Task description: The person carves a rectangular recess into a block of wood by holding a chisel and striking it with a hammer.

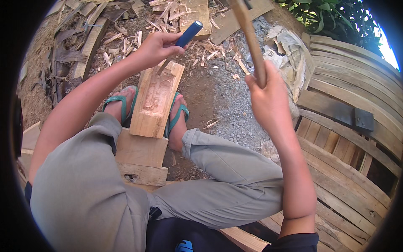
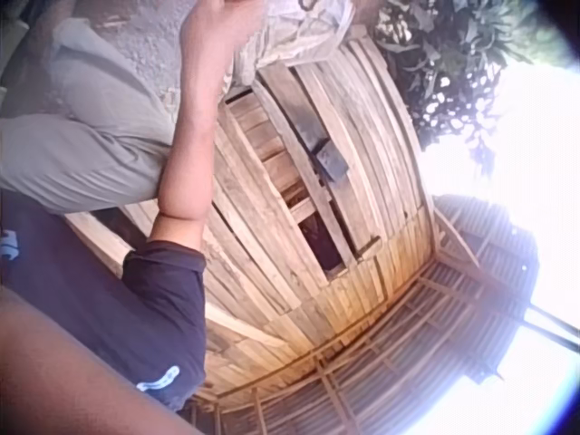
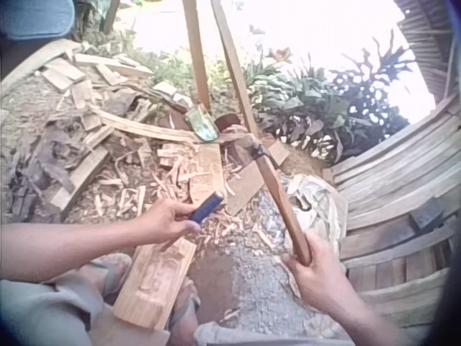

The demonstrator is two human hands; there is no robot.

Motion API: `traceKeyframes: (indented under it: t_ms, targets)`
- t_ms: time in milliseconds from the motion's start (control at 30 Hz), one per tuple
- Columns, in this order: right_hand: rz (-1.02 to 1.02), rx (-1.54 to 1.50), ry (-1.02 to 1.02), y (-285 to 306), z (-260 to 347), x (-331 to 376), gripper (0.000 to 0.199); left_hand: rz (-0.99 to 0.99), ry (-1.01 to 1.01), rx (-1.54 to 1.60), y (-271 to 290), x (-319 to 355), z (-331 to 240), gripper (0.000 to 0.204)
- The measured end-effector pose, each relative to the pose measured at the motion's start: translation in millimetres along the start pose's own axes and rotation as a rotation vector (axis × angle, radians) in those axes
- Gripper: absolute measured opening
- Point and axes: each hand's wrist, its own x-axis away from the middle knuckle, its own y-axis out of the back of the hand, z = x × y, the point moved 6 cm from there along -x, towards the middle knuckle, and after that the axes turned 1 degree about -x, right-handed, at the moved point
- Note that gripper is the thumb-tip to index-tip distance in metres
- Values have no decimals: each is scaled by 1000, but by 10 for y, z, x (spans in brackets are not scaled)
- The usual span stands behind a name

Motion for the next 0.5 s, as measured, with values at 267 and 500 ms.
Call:
traceKeyframes:
  t_ms: [267, 500]
  targets:
    - [147, 107, 33, -261, -153, 83, 21, -5, -8, 17, -32, -19, -8, 47]
    - [-24, -99, -41, -21, -129, -71, 22, -23, -3, -29, 12, 25, -34, 44]
